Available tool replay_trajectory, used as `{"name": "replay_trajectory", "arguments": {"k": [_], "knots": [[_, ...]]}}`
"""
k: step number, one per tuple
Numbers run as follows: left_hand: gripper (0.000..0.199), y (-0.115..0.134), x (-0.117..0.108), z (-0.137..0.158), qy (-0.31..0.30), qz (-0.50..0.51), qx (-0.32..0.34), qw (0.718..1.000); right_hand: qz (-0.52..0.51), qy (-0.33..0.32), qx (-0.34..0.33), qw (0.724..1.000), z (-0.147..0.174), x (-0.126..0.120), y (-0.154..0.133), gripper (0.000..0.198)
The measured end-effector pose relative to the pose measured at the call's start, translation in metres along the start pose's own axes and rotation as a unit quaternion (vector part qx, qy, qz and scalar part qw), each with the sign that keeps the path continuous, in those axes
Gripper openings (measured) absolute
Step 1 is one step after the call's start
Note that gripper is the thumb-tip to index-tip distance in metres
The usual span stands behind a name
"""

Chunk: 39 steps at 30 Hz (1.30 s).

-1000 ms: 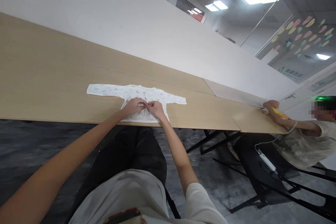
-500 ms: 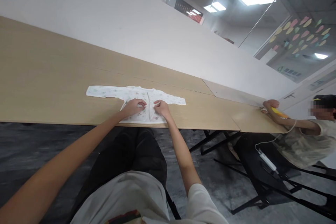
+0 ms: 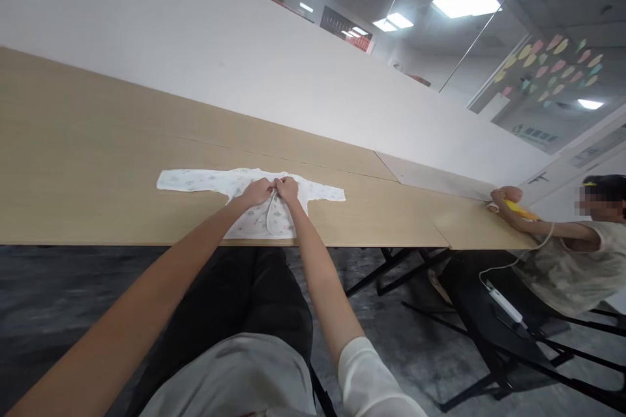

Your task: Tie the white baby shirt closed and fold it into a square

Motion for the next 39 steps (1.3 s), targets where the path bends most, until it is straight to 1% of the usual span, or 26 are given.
{"name": "replay_trajectory", "arguments": {"k": [2,3,6,9,13,17,23,27,32,39], "knots": [[0.039,-0.002,0.002,0.002,0.017,0.023,0.003,1.000,-0.007,0.027,0.007,1.000,0.003,0.005,0.007,0.019],[0.039,-0.004,0.002,0.003,0.030,0.039,-0.009,0.999,-0.016,0.039,0.006,0.999,0.004,0.007,0.010,0.016],[0.039,-0.009,0.000,-0.002,0.060,0.068,-0.080,0.993,-0.053,0.069,-0.006,0.996,0.007,0.009,0.015,0.018],[0.039,-0.007,0.000,-0.007,0.069,0.046,-0.145,0.986,-0.093,0.088,-0.015,0.992,0.006,0.009,0.018,0.022],[0.034,0.000,0.002,-0.004,0.087,0.012,-0.191,0.978,-0.126,0.101,-0.024,0.987,0.005,0.009,0.021,0.024],[0.029,0.001,0.003,0.002,0.128,0.018,-0.179,0.975,-0.140,0.108,-0.051,0.983,0.005,0.010,0.021,0.024],[0.038,-0.002,0.004,-0.001,0.131,0.046,-0.143,0.980,-0.150,0.112,-0.059,0.981,0.003,0.012,0.023,0.025],[0.041,-0.004,0.005,-0.002,0.133,0.046,-0.170,0.975,-0.145,0.097,-0.058,0.983,0.004,0.012,0.021,0.019],[0.037,-0.001,0.003,-0.001,0.117,0.026,-0.207,0.971,-0.128,0.078,-0.060,0.987,0.006,0.011,0.019,0.019],[0.030,-0.001,-0.003,0.005,0.147,0.069,-0.196,0.967,-0.110,0.052,-0.055,0.991,0.008,0.011,0.015,0.021]]}}
Point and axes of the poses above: each hand's wrist, its own z-axis away from the middle knuckle, its own x-axis out of the palm, y = z × x, the point moved 5 cm from there along -z, towards the middle knuckle
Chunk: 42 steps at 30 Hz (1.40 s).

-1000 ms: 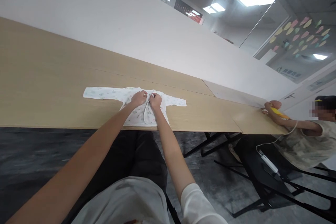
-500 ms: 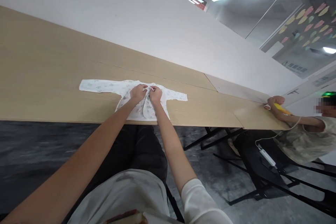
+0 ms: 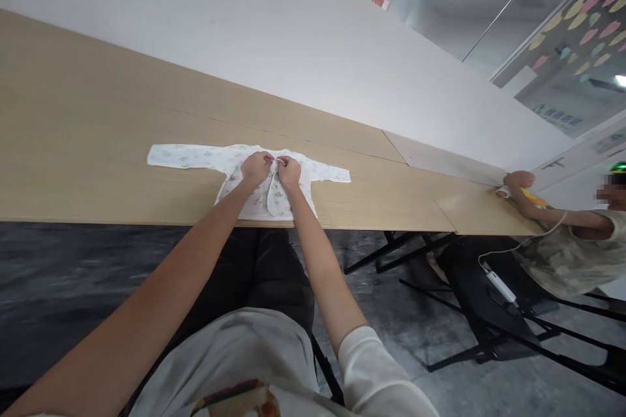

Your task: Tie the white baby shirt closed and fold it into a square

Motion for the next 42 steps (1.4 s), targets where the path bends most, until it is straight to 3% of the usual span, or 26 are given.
{"name": "replay_trajectory", "arguments": {"k": [13,23,32,37,42], "knots": [[0.025,-0.0029,-0.0045,0.0031,0.007,0.082,-0.005,0.997,-0.041,-0.014,-0.012,0.999,-0.0030,0.0048,0.0040,0.024],[0.025,-0.0021,-0.0062,0.0047,0.005,0.089,-0.012,0.996,-0.065,-0.008,0.014,0.998,-0.0026,0.0028,0.0071,0.034],[0.026,-0.0016,-0.0081,0.0059,0.009,0.092,-0.008,0.996,-0.095,-0.008,-0.018,0.995,-0.0030,0.0044,0.0027,0.037],[0.027,-0.0022,-0.0078,0.0047,0.015,0.093,0.005,0.996,-0.095,-0.008,-0.043,0.995,-0.0014,0.0036,-0.0022,0.034],[0.028,-0.0032,-0.0057,0.0031,0.021,0.105,0.002,0.994,-0.111,-0.028,-0.020,0.993,-0.0028,0.0064,0.0004,0.024]]}}
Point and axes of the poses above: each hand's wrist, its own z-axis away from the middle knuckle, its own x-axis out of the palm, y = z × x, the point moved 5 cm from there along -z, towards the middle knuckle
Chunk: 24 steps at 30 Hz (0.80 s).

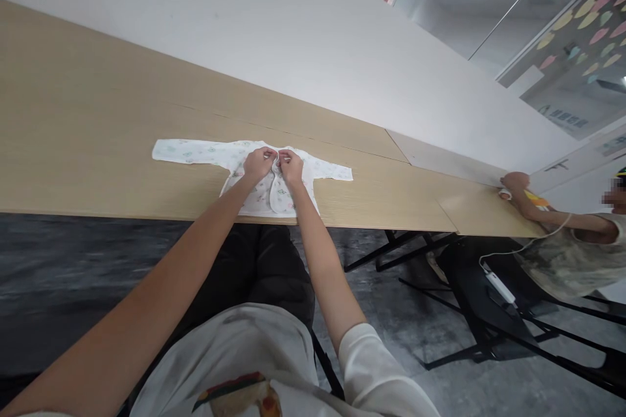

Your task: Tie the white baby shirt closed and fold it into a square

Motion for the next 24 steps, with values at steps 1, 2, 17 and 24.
{"name": "replay_trajectory", "arguments": {"k": [1,2,17,24], "knots": [[0.029,0.000,0.000,0.000,0.002,0.006,0.002,1.000,0.004,0.005,0.000,1.000,0.000,-0.001,0.000,0.022],[0.029,0.000,0.000,0.000,0.003,0.013,0.006,1.000,0.013,0.011,-0.004,1.000,-0.001,-0.001,0.000,0.021],[0.031,-0.002,0.006,-0.002,-0.003,-0.022,0.047,0.999,0.080,0.010,-0.025,0.996,0.003,-0.003,-0.006,0.029],[0.032,-0.005,0.008,-0.002,0.006,-0.038,0.040,0.998,0.037,0.031,0.013,0.999,-0.003,-0.002,0.005,0.030]]}}
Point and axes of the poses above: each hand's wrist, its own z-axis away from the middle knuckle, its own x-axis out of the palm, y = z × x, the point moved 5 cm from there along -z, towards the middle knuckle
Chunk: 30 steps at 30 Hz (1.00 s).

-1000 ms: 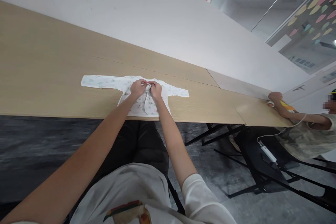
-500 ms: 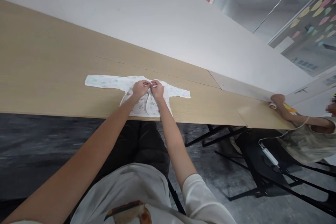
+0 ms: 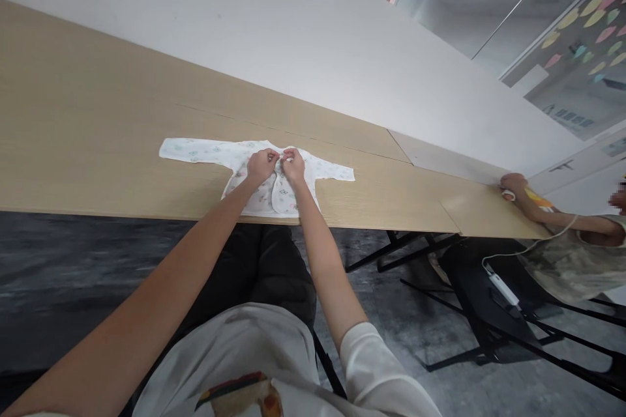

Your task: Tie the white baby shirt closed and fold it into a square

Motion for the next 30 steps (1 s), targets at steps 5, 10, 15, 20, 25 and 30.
{"name": "replay_trajectory", "arguments": {"k": [5,10,15,20,25,30], "knots": [[0.031,-0.002,-0.001,-0.001,0.010,-0.039,-0.021,0.999,0.015,0.009,0.011,1.000,0.000,-0.002,0.000,0.026],[0.034,-0.002,-0.005,-0.003,0.010,-0.081,-0.042,0.996,0.098,-0.040,-0.007,0.994,0.003,0.001,-0.004,0.019],[0.037,-0.012,-0.008,-0.010,-0.046,-0.084,0.003,0.995,0.169,-0.072,-0.048,0.982,0.003,0.002,-0.013,0.025],[0.034,-0.022,-0.017,-0.008,-0.079,-0.070,0.104,0.989,0.166,-0.102,-0.077,0.978,0.012,-0.002,-0.023,0.020],[0.031,-0.023,-0.019,-0.001,-0.108,-0.026,0.157,0.981,0.183,-0.103,-0.109,0.972,0.033,-0.003,-0.030,0.021],[0.031,-0.020,-0.016,0.003,-0.118,0.008,0.184,0.976,0.152,-0.103,-0.083,0.979,0.036,-0.007,-0.027,0.023]]}}
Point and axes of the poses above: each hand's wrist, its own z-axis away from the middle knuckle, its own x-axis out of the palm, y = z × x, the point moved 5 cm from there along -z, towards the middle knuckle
